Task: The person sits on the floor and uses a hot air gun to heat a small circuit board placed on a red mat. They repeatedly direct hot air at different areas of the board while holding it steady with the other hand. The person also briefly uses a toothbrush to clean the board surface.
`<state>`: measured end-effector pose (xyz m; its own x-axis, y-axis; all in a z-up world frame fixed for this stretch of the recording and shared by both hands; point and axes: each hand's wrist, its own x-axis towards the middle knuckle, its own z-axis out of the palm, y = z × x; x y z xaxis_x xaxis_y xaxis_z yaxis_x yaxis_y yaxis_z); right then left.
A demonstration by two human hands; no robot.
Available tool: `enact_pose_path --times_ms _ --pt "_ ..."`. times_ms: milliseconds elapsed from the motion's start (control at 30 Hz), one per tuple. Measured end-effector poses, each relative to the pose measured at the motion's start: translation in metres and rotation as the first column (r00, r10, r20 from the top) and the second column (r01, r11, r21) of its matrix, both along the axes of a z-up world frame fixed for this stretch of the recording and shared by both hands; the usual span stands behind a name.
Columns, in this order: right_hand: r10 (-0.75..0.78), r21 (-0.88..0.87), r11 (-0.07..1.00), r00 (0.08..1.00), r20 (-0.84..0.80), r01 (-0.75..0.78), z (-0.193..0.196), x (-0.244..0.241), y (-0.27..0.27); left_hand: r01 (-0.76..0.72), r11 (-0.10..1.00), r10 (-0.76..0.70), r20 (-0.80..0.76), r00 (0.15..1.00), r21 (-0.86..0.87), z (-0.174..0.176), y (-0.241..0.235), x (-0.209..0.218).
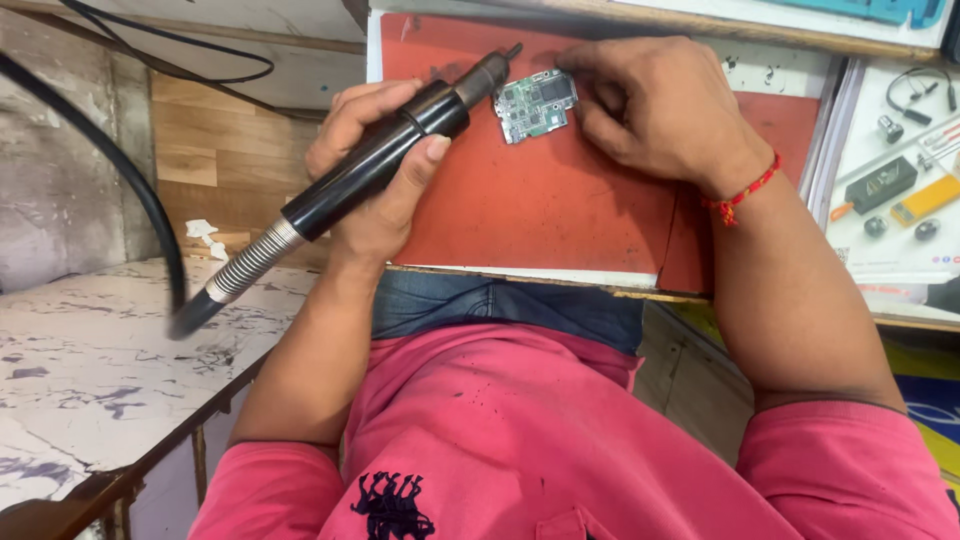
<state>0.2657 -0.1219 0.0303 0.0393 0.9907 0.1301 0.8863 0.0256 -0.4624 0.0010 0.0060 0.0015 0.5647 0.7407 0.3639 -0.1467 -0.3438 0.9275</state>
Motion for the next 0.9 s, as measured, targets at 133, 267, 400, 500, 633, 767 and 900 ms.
enact_pose_path --times_ms 133,267,400,500,633,767,900 --pt "0.0 0.001 1.0 1.0 -0.005 0.0 0.0 0.0 -0.003 0.132 0.981 -0.13 -0.023 0.991 0.145 -0.007 -0.001 -0.001" --pt "0.031 0.046 0.998 0.999 -0.023 -0.03 -0.005 0.001 -0.007 0.087 0.994 -0.085 0.029 0.996 -0.067 -0.01 -0.007 -0.007" --pt "0.003 0.025 1.0 0.999 -0.034 -0.002 0.002 0.004 -0.002 0.129 0.982 -0.127 -0.024 0.992 0.137 -0.005 -0.002 -0.001" --pt "0.005 0.01 1.0 0.999 -0.032 -0.005 0.005 -0.001 0.002 0.114 0.993 -0.114 0.0 0.993 0.008 0.0 0.003 -0.002" --pt "0.006 0.027 1.0 0.999 -0.033 -0.005 0.007 -0.003 -0.003 0.133 0.975 -0.123 -0.065 0.99 0.179 -0.001 -0.003 -0.002" --pt "0.043 0.033 0.999 0.999 -0.024 -0.042 0.007 0.001 0.0 0.133 0.979 -0.128 -0.04 0.991 0.158 0.0 0.004 0.003" --pt "0.019 -0.002 1.0 1.0 -0.007 -0.02 -0.002 0.0 -0.006 0.113 0.991 -0.112 -0.018 0.994 0.073 -0.005 -0.003 -0.003"
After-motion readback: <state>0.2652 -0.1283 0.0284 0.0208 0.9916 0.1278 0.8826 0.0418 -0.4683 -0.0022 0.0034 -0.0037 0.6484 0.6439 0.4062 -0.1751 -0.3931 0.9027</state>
